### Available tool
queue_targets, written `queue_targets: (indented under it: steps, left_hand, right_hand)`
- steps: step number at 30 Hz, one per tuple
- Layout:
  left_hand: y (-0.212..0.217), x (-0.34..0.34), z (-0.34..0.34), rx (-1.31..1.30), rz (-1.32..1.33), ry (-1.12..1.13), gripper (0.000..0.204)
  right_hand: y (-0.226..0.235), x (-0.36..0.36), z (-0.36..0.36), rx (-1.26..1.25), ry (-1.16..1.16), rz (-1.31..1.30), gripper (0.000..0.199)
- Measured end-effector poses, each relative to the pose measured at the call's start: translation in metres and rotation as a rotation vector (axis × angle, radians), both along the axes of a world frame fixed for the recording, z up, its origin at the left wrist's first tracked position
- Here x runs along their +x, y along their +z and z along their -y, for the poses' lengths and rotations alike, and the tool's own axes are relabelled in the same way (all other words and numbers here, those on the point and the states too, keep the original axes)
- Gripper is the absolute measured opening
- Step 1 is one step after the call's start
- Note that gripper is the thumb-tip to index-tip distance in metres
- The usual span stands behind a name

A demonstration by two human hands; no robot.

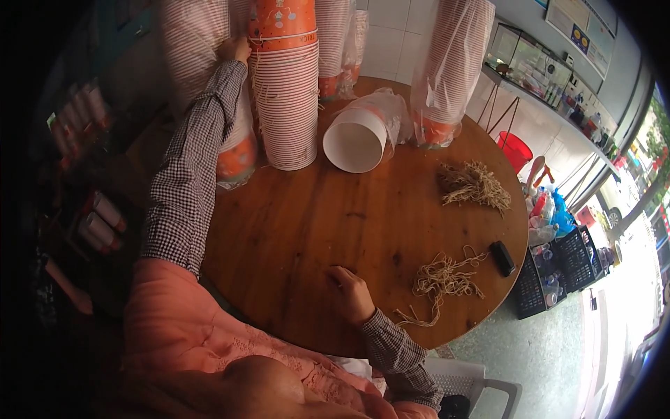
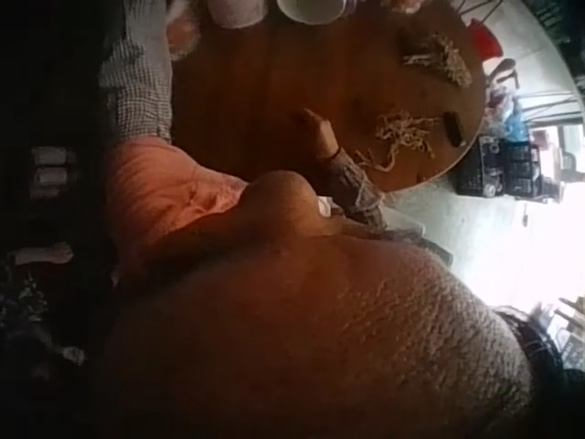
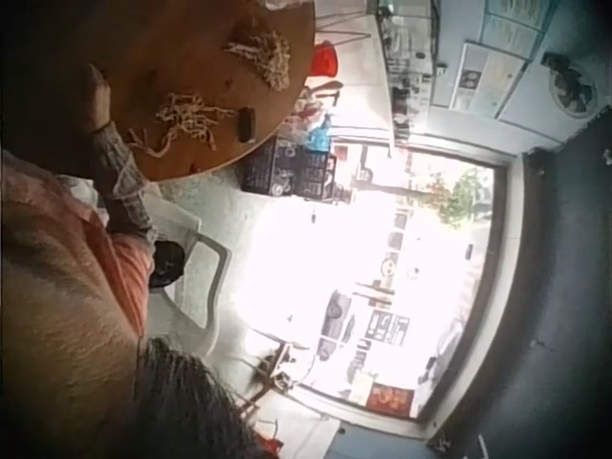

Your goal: The recorder is threading cord handles through holes in paper buckets to assemble them.

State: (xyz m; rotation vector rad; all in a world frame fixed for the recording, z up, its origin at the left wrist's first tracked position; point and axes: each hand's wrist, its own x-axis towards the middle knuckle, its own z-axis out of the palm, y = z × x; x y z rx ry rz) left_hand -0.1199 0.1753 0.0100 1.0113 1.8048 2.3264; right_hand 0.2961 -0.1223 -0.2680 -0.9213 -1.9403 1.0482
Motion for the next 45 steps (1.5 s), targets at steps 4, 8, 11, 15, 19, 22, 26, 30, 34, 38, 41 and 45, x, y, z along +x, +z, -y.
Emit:
queue_targets:
  steps: [4, 8, 11, 15, 19, 22, 26, 30, 34, 38, 41, 45]
  left_hand:
    - [-0.031, 0.026, 0.025, 0.264, -0.329, 0.175, 0.026]
    - [0.007, 0.032, 0.045, 0.455, -0.864, 0.134, 0.043]
    - [0.039, 0.033, 0.042, 0.498, -0.911, -0.199, 0.069]
    - [0.056, 0.028, 0.024, 0.368, -0.76, -0.709, 0.101]
    - [0.081, -0.013, -0.006, 0.229, -1.017, 0.02, 0.092]
    - [0.083, -0.017, 0.0, 0.343, -1.091, 0.034, 0.078]
    - [0.076, 0.001, 0.012, 0.246, -0.969, -0.175, 0.084]
    - [0.06, 0.011, 0.017, 0.228, -0.957, -0.065, 0.096]
    - [0.055, 0.031, 0.01, 0.316, -0.78, -0.678, 0.101]
    - [0.094, 0.01, -0.021, 0.02, -0.675, 0.044, 0.09]
    - [0.106, -0.01, -0.042, 0.03, -0.767, -0.017, 0.066]
    - [0.134, -0.04, -0.038, 0.16, -0.777, -0.06, 0.066]
  right_hand:
    - [-0.004, -0.002, -0.002, 0.154, 0.002, 0.01, 0.016]
    - [-0.005, -0.003, -0.001, 0.148, 0.06, 0.051, 0.017]
    - [-0.007, -0.001, -0.005, 0.174, 0.068, 0.072, 0.017]
    - [-0.01, 0.008, -0.006, 0.131, 0.03, 0.108, 0.017]
    - [-0.011, -0.002, -0.004, 0.146, 0.08, 0.076, 0.017]
    - [-0.017, -0.002, -0.003, 0.171, 0.084, 0.084, 0.016]
    - [-0.013, -0.001, -0.001, 0.166, 0.08, 0.104, 0.016]
    - [-0.009, -0.002, 0.0, 0.176, 0.083, 0.116, 0.017]
    - [-0.014, 0.005, -0.003, 0.156, 0.068, 0.139, 0.017]
    - [-0.014, -0.003, 0.0, 0.167, 0.093, 0.114, 0.017]
    - [-0.012, -0.004, 0.001, 0.157, 0.087, 0.105, 0.017]
    - [-0.012, -0.006, 0.003, 0.164, 0.107, 0.095, 0.017]
